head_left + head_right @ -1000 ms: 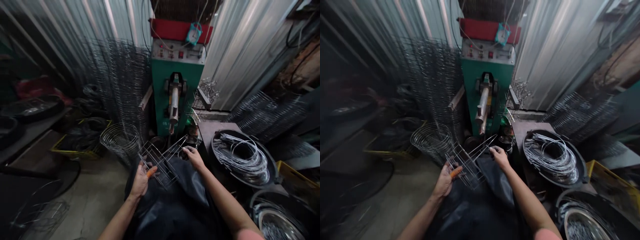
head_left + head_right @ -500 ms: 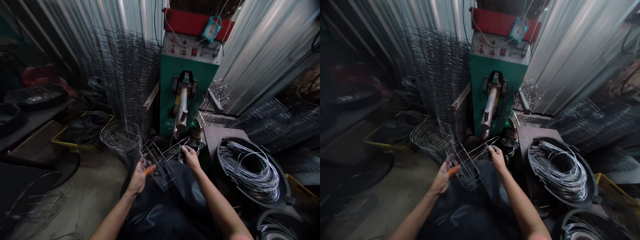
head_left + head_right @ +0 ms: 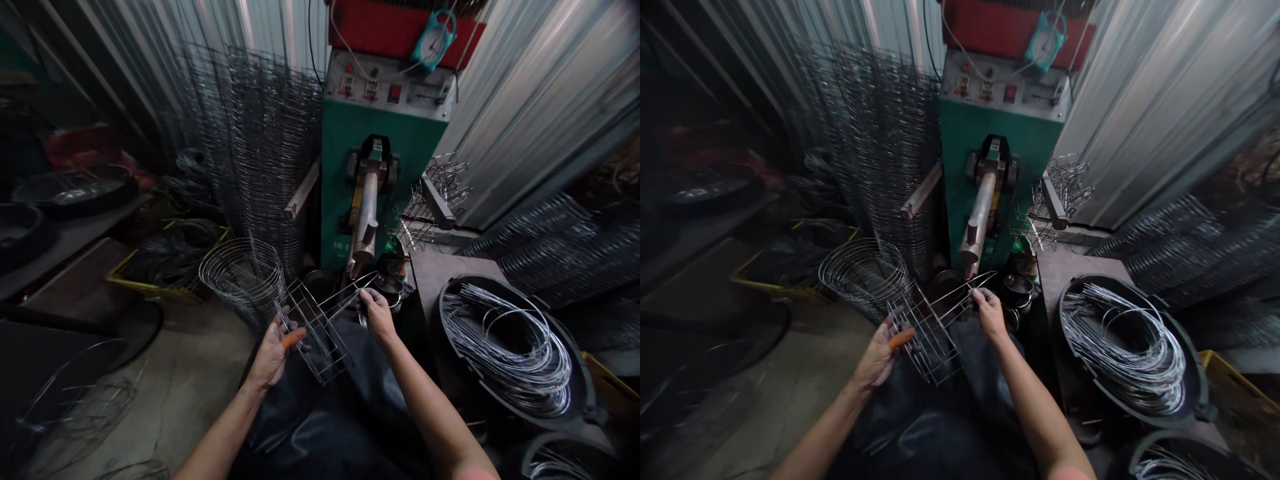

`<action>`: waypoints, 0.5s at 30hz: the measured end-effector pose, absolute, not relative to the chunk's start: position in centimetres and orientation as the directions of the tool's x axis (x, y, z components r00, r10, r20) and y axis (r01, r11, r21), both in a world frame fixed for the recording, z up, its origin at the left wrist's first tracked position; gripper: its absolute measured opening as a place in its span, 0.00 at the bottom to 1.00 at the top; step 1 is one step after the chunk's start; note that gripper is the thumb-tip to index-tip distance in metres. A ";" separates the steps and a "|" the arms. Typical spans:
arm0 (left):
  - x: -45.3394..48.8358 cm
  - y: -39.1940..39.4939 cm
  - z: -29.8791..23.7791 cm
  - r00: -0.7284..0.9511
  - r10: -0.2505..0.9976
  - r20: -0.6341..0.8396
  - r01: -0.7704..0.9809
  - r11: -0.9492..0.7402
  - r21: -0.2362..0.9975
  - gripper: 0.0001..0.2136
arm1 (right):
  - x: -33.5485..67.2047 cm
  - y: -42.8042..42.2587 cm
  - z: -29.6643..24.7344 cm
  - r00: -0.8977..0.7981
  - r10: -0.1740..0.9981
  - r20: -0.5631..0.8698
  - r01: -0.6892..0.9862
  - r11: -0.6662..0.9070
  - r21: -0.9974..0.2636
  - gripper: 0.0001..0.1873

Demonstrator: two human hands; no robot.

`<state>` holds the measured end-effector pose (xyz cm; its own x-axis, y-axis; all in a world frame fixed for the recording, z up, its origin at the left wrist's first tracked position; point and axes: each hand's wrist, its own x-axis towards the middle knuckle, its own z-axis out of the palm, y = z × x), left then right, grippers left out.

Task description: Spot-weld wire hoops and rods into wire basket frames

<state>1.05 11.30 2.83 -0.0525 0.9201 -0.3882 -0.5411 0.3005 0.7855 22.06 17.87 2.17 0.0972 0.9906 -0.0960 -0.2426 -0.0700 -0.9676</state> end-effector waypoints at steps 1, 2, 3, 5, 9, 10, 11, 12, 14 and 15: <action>1.1 11.4 2.9 -0.056 0.920 -0.388 -0.544 0.297 0.785 0.35 | 22.0 18.0 2.2 0.101 0.990 -0.100 -0.248 -0.072 -0.966 0.15; 1.2 11.4 2.9 -0.062 0.920 -0.386 -0.545 0.293 0.786 0.35 | 21.9 18.2 2.2 0.105 0.989 -0.103 -0.255 -0.074 -0.964 0.15; 1.2 11.5 2.9 -0.068 0.921 -0.384 -0.545 0.288 0.787 0.35 | 21.9 18.3 2.1 0.110 0.988 -0.105 -0.263 -0.073 -0.962 0.14; 1.3 11.7 2.9 -0.071 0.924 -0.375 -0.550 0.277 0.788 0.34 | 21.8 18.7 2.2 0.117 0.987 -0.107 -0.280 -0.071 -0.957 0.14; 1.3 12.0 3.2 -0.066 0.924 -0.377 -0.545 0.283 0.789 0.32 | 21.6 19.3 2.4 0.119 0.984 -0.133 -0.304 -0.092 -0.948 0.14; 1.2 12.1 3.4 -0.066 0.921 -0.383 -0.535 0.291 0.793 0.32 | 21.6 19.3 2.4 0.119 0.982 -0.145 -0.304 -0.103 -0.947 0.14; 1.2 12.2 3.6 -0.066 0.920 -0.387 -0.523 0.298 0.798 0.31 | 21.6 19.4 2.5 0.117 0.981 -0.155 -0.301 -0.114 -0.947 0.15; 1.1 12.2 3.8 -0.066 0.920 -0.386 -0.514 0.300 0.804 0.31 | 21.7 19.4 2.5 0.112 0.980 -0.167 -0.291 -0.128 -0.948 0.15; 0.9 12.3 4.2 -0.070 0.924 -0.375 -0.503 0.292 0.813 0.31 | 22.0 19.4 2.6 0.105 0.979 -0.177 -0.229 -0.149 -0.962 0.16; 0.9 12.4 4.3 -0.073 0.926 -0.371 -0.501 0.287 0.816 0.31 | 22.3 19.4 2.7 0.121 0.981 -0.153 -0.164 -0.132 -0.978 0.16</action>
